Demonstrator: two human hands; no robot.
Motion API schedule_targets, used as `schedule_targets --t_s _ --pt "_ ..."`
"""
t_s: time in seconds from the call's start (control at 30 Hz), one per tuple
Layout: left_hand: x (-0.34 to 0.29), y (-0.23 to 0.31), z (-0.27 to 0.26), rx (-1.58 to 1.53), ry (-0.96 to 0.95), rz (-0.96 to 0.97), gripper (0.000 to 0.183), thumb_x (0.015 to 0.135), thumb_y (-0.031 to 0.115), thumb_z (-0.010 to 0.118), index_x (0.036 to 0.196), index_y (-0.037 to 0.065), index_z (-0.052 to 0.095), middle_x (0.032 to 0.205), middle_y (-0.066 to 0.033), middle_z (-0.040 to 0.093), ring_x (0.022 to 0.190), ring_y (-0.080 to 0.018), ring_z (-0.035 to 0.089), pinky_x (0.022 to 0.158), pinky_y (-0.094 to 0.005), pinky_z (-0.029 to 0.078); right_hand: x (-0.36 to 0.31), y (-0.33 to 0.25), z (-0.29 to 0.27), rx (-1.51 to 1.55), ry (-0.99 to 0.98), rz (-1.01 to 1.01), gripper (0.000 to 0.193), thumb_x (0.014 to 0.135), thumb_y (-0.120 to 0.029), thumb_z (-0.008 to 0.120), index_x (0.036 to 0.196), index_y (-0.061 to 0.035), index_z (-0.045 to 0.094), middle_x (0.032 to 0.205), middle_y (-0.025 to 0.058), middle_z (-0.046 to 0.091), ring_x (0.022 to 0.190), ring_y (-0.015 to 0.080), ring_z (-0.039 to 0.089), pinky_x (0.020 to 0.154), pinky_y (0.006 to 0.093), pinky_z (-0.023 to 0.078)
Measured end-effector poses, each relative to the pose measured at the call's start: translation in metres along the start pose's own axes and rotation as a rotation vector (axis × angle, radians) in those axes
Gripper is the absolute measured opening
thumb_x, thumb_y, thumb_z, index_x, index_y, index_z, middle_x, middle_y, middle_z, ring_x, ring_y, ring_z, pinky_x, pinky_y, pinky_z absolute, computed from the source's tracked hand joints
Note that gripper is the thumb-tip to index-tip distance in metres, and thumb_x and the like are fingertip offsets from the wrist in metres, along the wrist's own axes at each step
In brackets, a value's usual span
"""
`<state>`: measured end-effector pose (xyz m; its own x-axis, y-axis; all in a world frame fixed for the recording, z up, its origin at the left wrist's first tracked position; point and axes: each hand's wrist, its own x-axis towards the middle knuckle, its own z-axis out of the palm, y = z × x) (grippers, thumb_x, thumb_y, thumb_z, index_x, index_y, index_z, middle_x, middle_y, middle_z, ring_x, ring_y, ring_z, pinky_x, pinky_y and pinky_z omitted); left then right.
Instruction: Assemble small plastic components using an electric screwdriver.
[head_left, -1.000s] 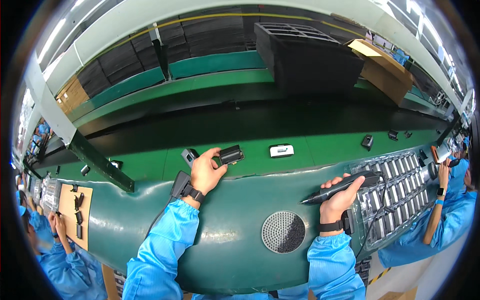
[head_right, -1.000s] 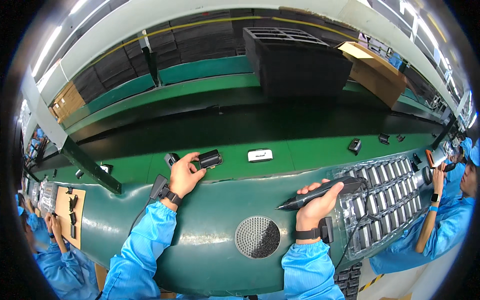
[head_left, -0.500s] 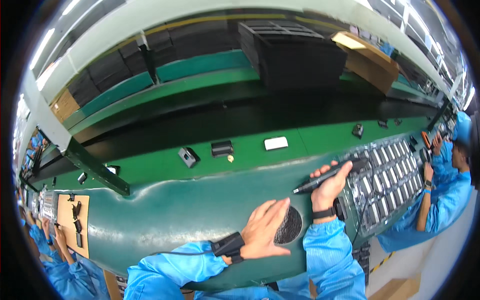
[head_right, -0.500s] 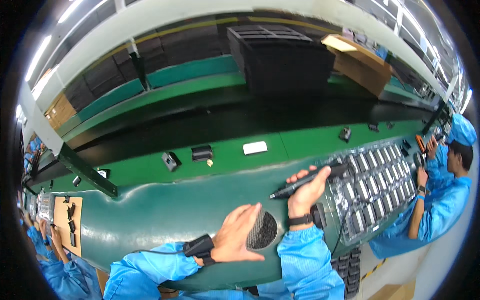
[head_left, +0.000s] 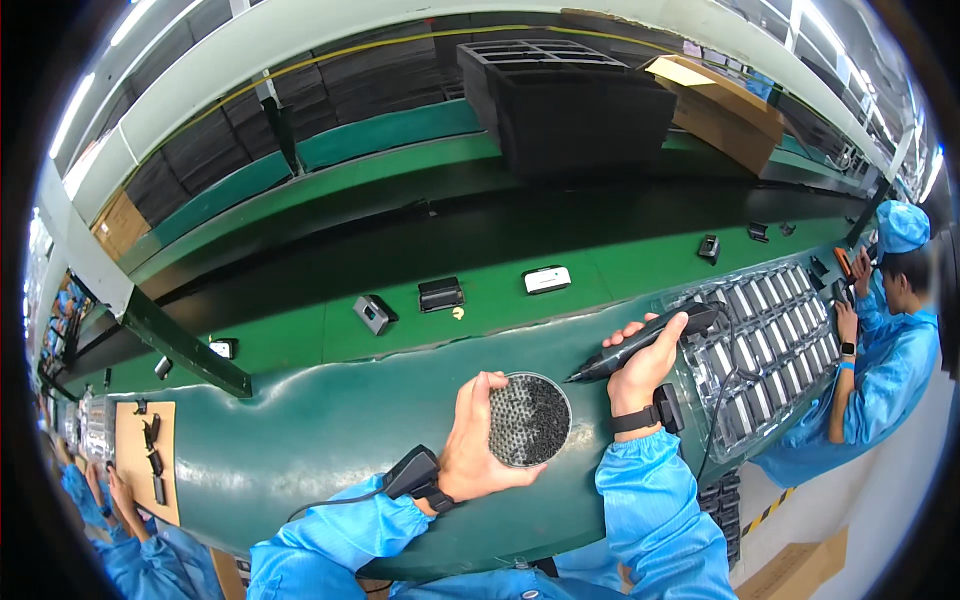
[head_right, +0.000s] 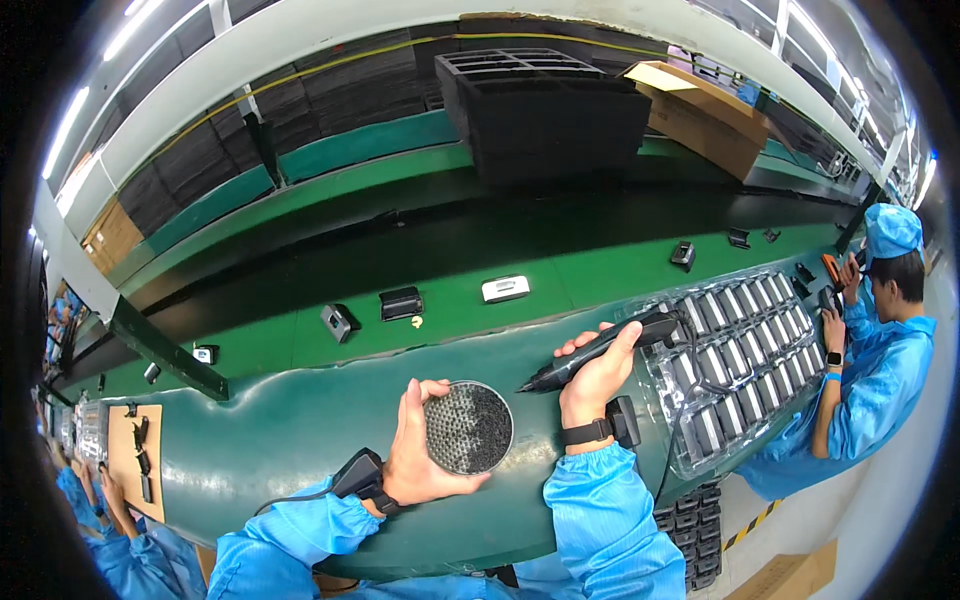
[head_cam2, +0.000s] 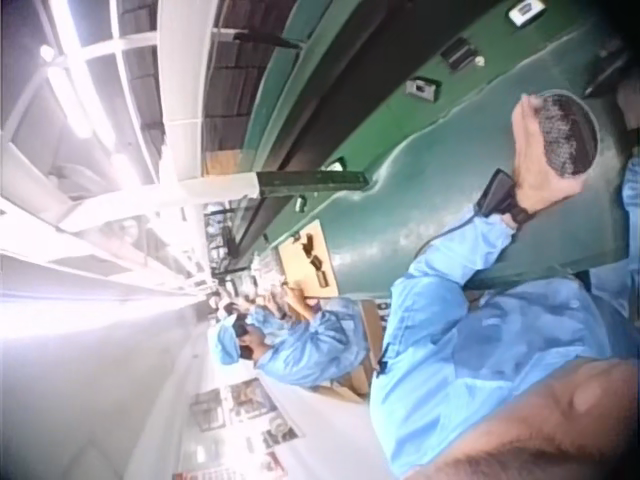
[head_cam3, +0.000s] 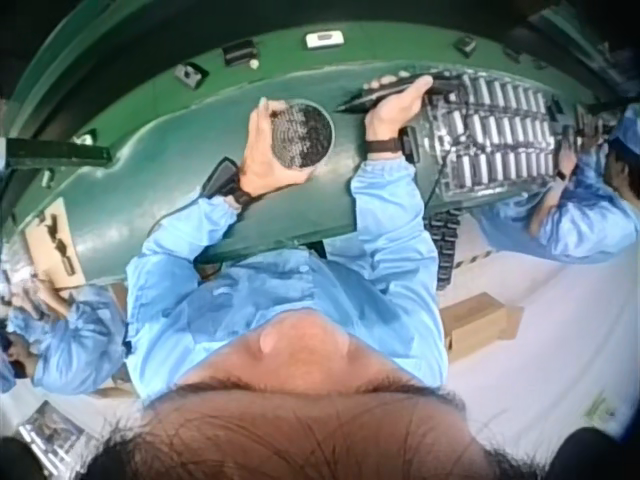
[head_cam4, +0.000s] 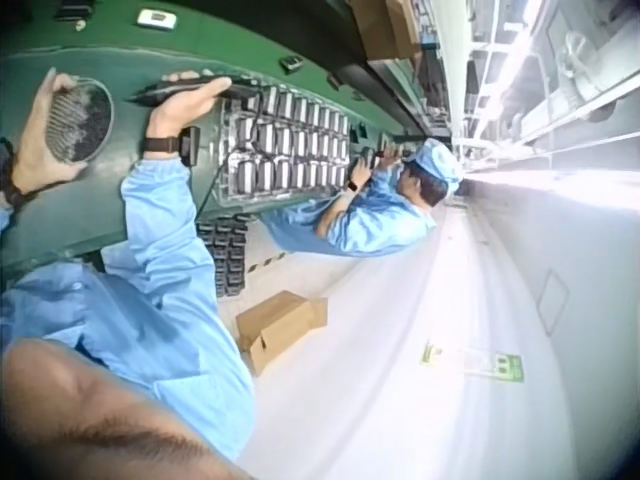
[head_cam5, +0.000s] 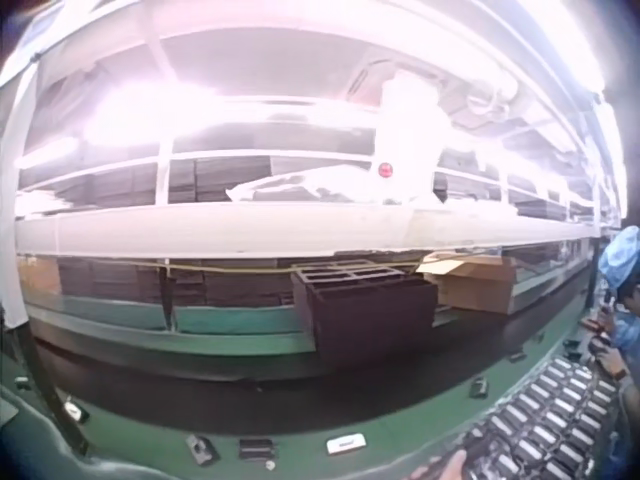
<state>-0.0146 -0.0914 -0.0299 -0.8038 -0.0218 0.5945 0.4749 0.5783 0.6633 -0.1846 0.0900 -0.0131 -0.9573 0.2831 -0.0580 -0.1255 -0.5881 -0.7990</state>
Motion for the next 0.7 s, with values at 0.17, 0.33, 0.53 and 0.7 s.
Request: schedule_targets --t_s 0.17,0.33,0.53,0.7 --pt "-0.001 -0.021 -0.012 -0.03 0.066 0.036 0.153 0.053 0.017 0.098 0.164 0.01 -0.006 0.136 -0.0203 0.042 0.128 -0.0375 0.047 0.109 -0.0512 0.04 0.003 0.001 -0.001 0.013 -0.007 0.033 0.062 0.101 -0.069 0.047 0.107 -0.0068 0.047 0.071 0.0069 0.052 0.059 0.0199 0.054 0.056 0.0383 0.05" --pt "0.005 -0.015 -0.005 -0.083 0.081 0.064 0.154 0.052 0.016 0.098 0.164 0.01 -0.007 0.135 -0.0192 0.042 0.129 -0.0376 0.048 0.112 -0.0513 0.039 0.002 0.0 0.002 -0.005 0.004 0.033 0.062 0.101 -0.069 0.046 0.107 -0.0067 0.047 0.072 0.0071 0.052 0.06 0.0202 0.054 0.057 0.0393 0.05" --pt "0.004 -0.024 -0.012 -0.04 0.065 -0.041 0.154 0.053 0.017 0.098 0.163 0.005 -0.009 0.135 -0.0194 0.041 0.13 -0.037 0.047 0.112 -0.0499 0.038 0.001 0.001 0.003 -0.005 0.014 0.062 0.063 0.1 -0.07 0.047 0.107 -0.0069 0.048 0.073 0.0071 0.052 0.06 0.0203 0.053 0.058 0.0392 0.05" --pt "0.002 -0.017 -0.006 -0.186 0.038 -0.132 0.155 0.055 0.018 0.098 0.162 0.004 -0.012 0.137 -0.0196 0.039 0.132 -0.0369 0.045 0.115 -0.0488 0.035 0.004 0.001 0.004 0.001 0.02 0.058 0.063 0.1 -0.07 0.048 0.106 -0.007 0.048 0.073 0.007 0.052 0.061 0.0203 0.053 0.059 0.0387 0.05"
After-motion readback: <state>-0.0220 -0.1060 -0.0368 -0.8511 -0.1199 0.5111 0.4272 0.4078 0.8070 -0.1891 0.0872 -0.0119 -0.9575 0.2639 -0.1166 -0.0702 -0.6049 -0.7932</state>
